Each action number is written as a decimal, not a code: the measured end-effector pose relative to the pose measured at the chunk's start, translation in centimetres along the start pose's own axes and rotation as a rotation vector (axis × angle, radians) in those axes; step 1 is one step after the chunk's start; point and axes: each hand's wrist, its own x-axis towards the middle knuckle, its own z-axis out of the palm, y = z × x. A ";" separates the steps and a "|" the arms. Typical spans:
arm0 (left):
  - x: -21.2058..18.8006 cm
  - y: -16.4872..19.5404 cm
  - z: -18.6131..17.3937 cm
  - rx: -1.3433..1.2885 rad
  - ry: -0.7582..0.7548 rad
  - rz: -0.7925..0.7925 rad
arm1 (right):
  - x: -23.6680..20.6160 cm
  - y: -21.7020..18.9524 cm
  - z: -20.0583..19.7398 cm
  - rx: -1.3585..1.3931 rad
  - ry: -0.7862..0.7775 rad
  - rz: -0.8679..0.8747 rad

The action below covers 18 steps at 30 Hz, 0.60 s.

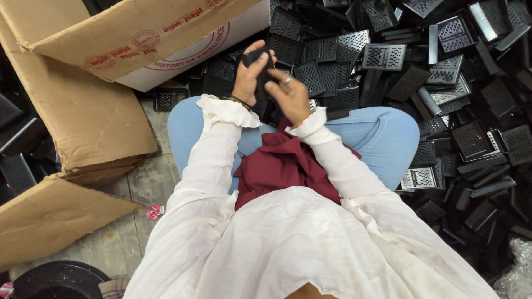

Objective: The person sits on the floor among a large pile of black perforated plastic components and sorts them one at a time, placing selected pieces into an open cardboard box beside them. They repeatedly pick up a component, turn it over in their hands, and set it into the box or back onto the pile.

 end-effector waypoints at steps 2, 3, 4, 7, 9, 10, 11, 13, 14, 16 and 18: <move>-0.1 1.0 0.2 -0.126 -0.058 -0.011 | 0.6 -0.1 -1.3 0.257 -0.053 0.169; -0.1 1.2 0.2 -0.117 -0.080 -0.023 | 0.9 -0.2 -1.9 0.386 -0.080 0.252; -0.1 1.3 0.3 -0.110 -0.103 -0.037 | 1.2 -0.3 -2.5 0.367 -0.071 0.313; 0.1 0.5 0.2 -0.086 -0.085 -0.074 | 1.4 -0.6 -3.6 0.309 -0.024 0.421; 0.4 -0.3 -0.4 0.089 0.018 -0.005 | 1.2 -1.0 -3.7 0.279 0.013 0.390; 0.7 -0.8 -0.6 0.252 0.097 0.073 | 1.0 -1.3 -3.7 0.221 0.023 0.362; 0.8 -1.0 -0.9 0.415 0.176 0.151 | 0.9 -1.7 -3.5 0.162 0.035 0.334; 1.0 -1.0 -1.6 0.392 0.111 0.188 | 1.0 -3.1 -3.0 0.093 0.019 0.264; 1.1 -0.7 -1.8 0.382 0.081 0.209 | 1.5 -4.1 -2.7 0.084 -0.010 0.224; 1.2 0.2 -2.1 0.120 0.119 0.140 | 3.3 -6.7 -2.0 -0.054 -0.027 0.107; 1.2 1.3 -2.1 -0.066 0.202 0.093 | 6.6 -9.8 -1.1 -0.269 0.007 -0.085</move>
